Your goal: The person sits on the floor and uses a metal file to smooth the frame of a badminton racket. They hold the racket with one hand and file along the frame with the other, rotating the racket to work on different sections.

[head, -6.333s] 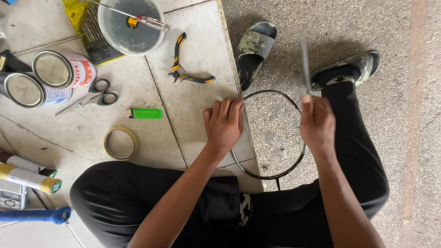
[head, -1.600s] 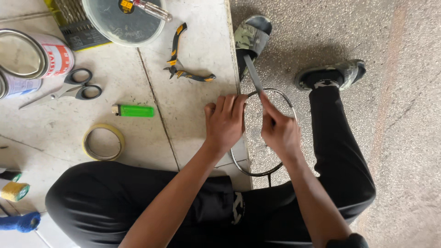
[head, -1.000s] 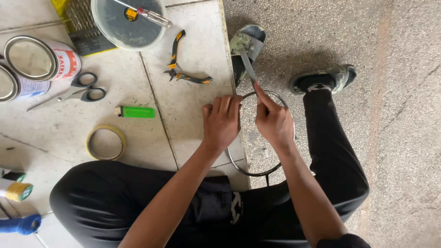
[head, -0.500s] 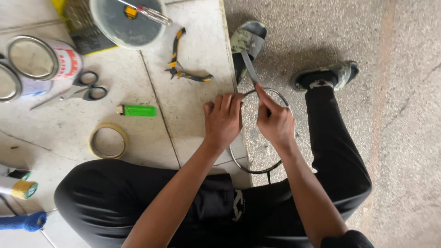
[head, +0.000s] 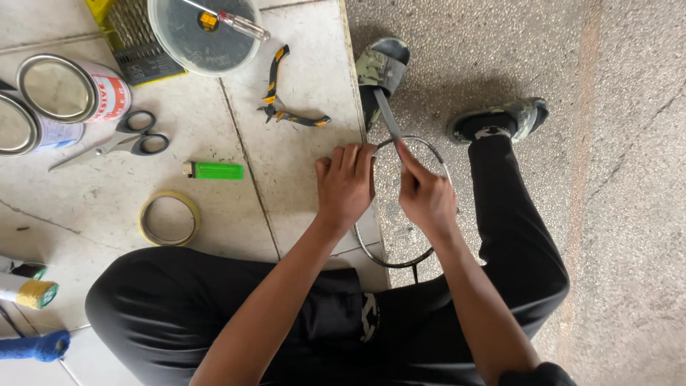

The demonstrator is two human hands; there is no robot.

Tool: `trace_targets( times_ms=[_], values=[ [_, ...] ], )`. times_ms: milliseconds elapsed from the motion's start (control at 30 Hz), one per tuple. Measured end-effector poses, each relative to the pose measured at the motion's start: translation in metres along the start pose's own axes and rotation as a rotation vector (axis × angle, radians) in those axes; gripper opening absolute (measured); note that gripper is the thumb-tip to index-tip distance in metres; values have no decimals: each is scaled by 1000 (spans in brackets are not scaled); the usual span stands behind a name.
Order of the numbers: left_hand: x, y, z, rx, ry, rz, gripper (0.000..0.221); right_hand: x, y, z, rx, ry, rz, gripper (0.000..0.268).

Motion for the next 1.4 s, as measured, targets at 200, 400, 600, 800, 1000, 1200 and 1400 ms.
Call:
trace_targets(
  times_ms=[200,400,600,800,1000,1200,1400],
  values=[
    [0,4,-1,-11,-1,-6,11,30,-13,-20,162,-200,242,49],
    [-4,8,-2,0,-4,-6,13,30,25,56,57,-298,242,43],
    [6,-4,1,-11,-9,-3,20,-34,-22,112,-215,-119,69,51],
    [-1,-5,1,248,402,-218,19,-15,-20,89,-362,-391,34,46],
    [22,-40,9,663,846,-193,19,37,-13,66,-369,-474,107,30],
    [29,-46,3,688,729,-142,17,65,-3,31,-220,-598,136,27],
    [35,-51,5,778,720,-156,39,77,3,19,-132,-599,182,25]
  ],
)
Point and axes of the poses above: each hand's wrist, its own y-axis away from the middle knuckle, its own x-axis out of the back of the hand, z = x × y, the point moved 8 cm from there along -y, towards the middle knuckle, and after that the axes turned 13 degrees about z, right-handed, at the moved point
